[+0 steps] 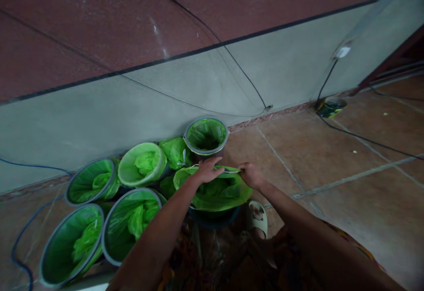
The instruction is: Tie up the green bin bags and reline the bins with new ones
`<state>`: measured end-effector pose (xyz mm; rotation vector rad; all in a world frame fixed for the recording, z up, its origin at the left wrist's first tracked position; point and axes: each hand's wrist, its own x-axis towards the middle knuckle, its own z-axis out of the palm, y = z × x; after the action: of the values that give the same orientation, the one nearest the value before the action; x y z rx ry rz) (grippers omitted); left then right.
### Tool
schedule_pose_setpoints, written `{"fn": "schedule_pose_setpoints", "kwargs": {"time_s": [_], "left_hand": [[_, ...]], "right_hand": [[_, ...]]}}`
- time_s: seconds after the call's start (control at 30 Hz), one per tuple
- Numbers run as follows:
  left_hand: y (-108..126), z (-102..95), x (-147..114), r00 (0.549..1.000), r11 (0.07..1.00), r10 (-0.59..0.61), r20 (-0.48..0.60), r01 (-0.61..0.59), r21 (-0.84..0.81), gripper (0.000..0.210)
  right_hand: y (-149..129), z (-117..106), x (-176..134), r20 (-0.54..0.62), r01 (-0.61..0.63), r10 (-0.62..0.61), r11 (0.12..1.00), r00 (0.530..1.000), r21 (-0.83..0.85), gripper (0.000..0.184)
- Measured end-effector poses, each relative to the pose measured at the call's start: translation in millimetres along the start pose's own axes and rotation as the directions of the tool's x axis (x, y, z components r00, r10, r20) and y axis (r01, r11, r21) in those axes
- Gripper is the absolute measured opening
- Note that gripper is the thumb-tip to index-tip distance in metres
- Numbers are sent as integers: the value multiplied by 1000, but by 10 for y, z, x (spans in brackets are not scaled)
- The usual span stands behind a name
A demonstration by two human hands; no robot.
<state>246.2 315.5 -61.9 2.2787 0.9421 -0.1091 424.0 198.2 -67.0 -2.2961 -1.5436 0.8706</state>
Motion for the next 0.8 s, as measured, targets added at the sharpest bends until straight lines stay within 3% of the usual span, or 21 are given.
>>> {"fn": "schedule_pose_setpoints", "kwargs": {"time_s": [0.3,0.6,0.8], "left_hand": [[6,89,100,999,999,26,34,-27,40,30],[-2,80,72,995,994,84,44,-87,65,25],[-2,126,104,995,978,103,6,-102,182,22]], "right_hand": [[44,61,49,-38,-1,0,1000,999,-14,29],[43,38,63,-60,-99,101,995,993,28,25],[47,61,80,-61,-58,60,997,996,40,27]]}}
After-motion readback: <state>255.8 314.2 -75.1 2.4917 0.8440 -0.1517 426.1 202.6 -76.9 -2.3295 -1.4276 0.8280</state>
